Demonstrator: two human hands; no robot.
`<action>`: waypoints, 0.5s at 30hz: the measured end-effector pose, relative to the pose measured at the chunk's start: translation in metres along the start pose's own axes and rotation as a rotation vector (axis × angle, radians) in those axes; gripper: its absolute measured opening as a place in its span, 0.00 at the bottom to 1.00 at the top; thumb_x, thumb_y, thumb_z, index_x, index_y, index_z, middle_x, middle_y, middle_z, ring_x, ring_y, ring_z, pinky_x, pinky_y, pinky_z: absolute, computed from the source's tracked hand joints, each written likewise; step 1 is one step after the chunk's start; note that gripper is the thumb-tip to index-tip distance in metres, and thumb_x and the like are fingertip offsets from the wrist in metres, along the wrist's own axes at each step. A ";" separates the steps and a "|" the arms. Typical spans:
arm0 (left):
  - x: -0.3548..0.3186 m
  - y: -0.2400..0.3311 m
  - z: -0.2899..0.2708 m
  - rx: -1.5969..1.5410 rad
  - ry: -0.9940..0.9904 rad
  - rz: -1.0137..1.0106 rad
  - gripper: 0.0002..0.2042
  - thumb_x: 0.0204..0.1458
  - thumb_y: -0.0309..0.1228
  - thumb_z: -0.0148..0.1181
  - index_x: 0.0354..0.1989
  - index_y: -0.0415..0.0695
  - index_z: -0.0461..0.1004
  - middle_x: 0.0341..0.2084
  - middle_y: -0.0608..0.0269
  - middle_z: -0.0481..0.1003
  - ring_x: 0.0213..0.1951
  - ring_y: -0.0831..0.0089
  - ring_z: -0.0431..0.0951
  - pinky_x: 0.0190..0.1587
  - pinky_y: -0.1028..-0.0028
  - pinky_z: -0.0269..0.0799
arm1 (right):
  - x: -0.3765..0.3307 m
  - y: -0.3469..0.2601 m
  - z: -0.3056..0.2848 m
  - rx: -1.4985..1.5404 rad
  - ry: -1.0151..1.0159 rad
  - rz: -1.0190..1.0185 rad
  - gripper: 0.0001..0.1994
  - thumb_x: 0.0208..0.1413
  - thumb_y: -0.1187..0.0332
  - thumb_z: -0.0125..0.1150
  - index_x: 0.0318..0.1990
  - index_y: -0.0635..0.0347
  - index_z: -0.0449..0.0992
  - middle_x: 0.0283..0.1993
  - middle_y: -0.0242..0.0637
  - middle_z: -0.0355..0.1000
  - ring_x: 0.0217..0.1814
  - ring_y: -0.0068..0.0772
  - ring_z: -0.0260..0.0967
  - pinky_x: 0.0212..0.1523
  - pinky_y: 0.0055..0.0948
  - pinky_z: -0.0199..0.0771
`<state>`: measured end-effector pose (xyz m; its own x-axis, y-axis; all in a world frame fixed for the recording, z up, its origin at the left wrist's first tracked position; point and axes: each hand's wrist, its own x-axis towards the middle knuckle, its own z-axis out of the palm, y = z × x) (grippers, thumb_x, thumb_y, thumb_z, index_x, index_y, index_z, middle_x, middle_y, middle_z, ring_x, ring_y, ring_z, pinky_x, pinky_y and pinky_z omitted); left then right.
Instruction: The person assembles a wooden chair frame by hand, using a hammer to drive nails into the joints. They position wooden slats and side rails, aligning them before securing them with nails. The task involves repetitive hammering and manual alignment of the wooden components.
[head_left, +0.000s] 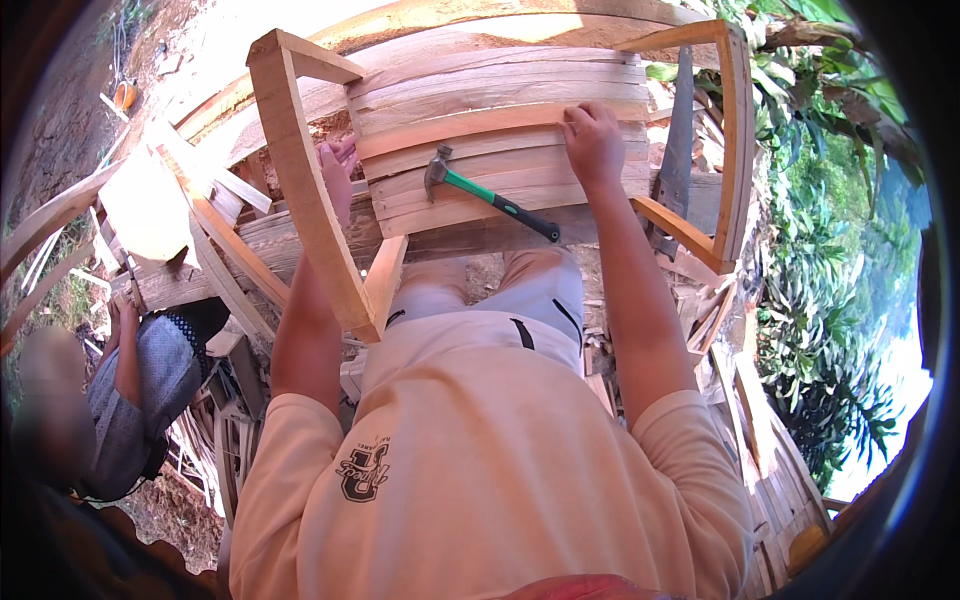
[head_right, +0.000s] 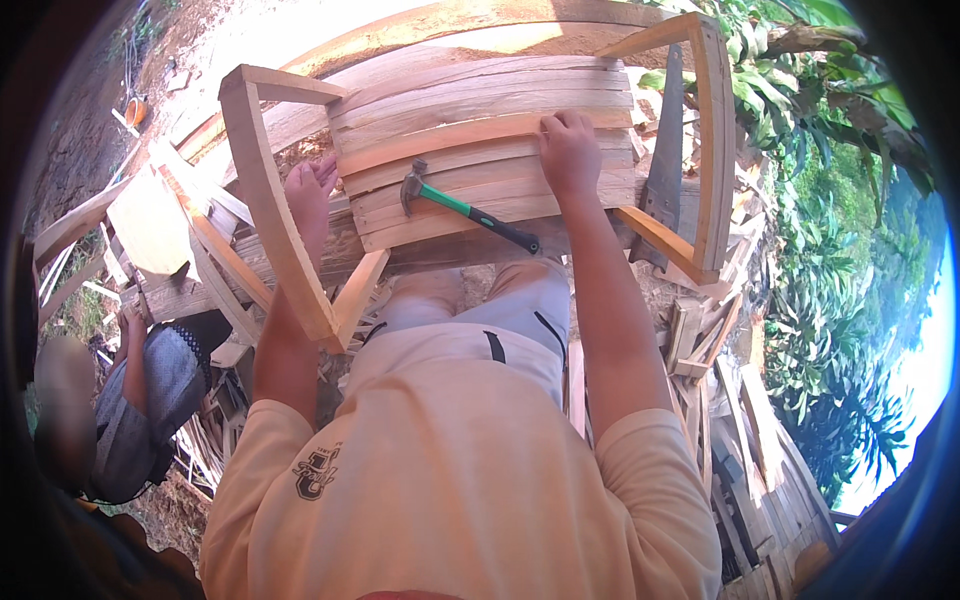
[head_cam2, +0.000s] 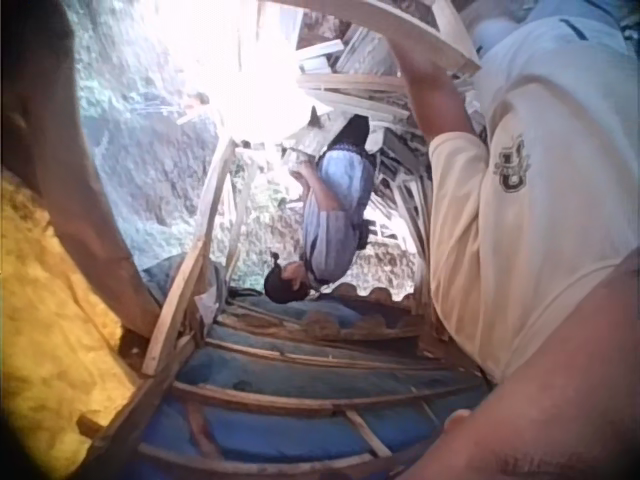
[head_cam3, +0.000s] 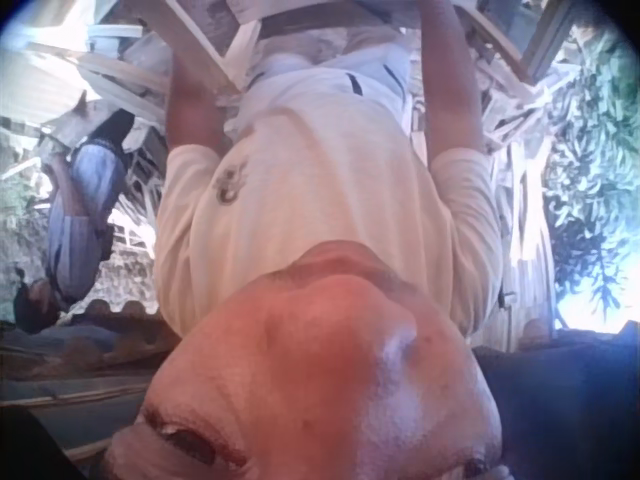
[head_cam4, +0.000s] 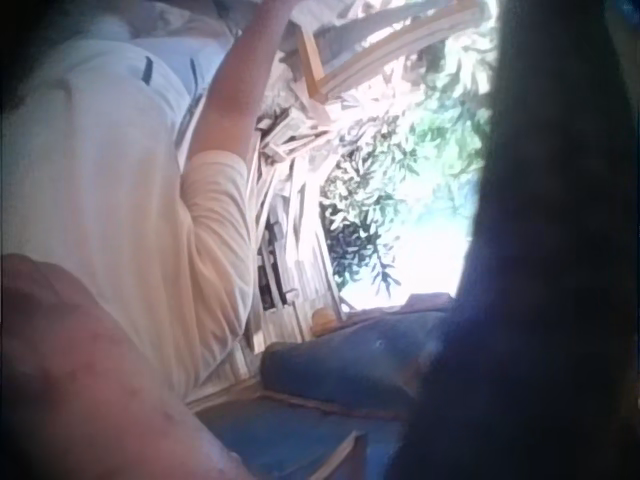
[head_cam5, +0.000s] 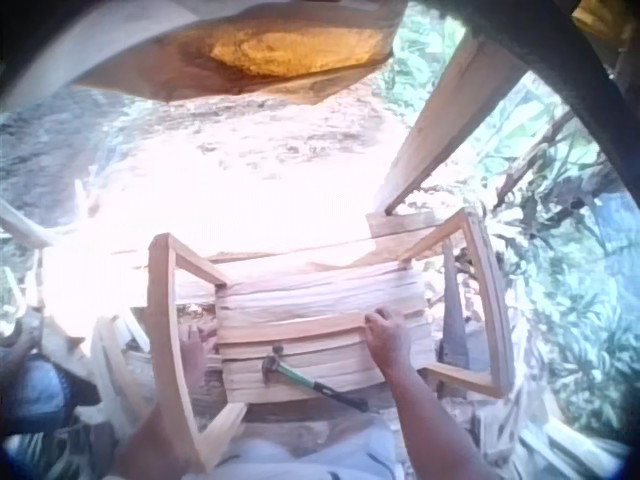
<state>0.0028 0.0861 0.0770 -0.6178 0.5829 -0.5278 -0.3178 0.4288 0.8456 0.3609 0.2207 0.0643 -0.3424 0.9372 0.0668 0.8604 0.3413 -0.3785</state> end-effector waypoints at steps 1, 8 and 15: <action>0.001 -0.001 -0.003 -0.007 -0.020 0.004 0.13 0.73 0.29 0.31 0.43 0.32 0.62 0.55 0.27 0.70 0.61 0.43 0.73 0.67 0.55 0.72 | -0.002 0.003 0.001 0.014 0.003 -0.004 0.09 0.53 0.70 0.69 0.43 0.54 0.82 0.46 0.35 0.75 0.51 0.44 0.72 0.50 0.43 0.76; 0.017 -0.026 -0.023 -0.095 -0.016 0.020 0.12 0.71 0.31 0.40 0.46 0.33 0.66 0.49 0.37 0.75 0.55 0.52 0.78 0.58 0.63 0.78 | -0.019 0.001 0.010 -0.007 0.078 -0.123 0.14 0.58 0.71 0.63 0.52 0.59 0.79 0.52 0.43 0.70 0.57 0.49 0.68 0.57 0.44 0.72; 0.001 -0.018 -0.036 -0.032 -0.027 0.023 0.12 0.71 0.31 0.41 0.45 0.34 0.67 0.48 0.39 0.75 0.53 0.54 0.78 0.56 0.63 0.78 | -0.043 -0.015 -0.001 -0.063 -0.023 -0.105 0.22 0.54 0.70 0.67 0.58 0.59 0.75 0.55 0.41 0.68 0.60 0.49 0.65 0.61 0.47 0.68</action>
<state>-0.0184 0.0544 0.0643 -0.6052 0.6112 -0.5101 -0.3268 0.3935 0.8593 0.3632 0.1752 0.0677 -0.4402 0.8942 0.0819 0.8408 0.4425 -0.3119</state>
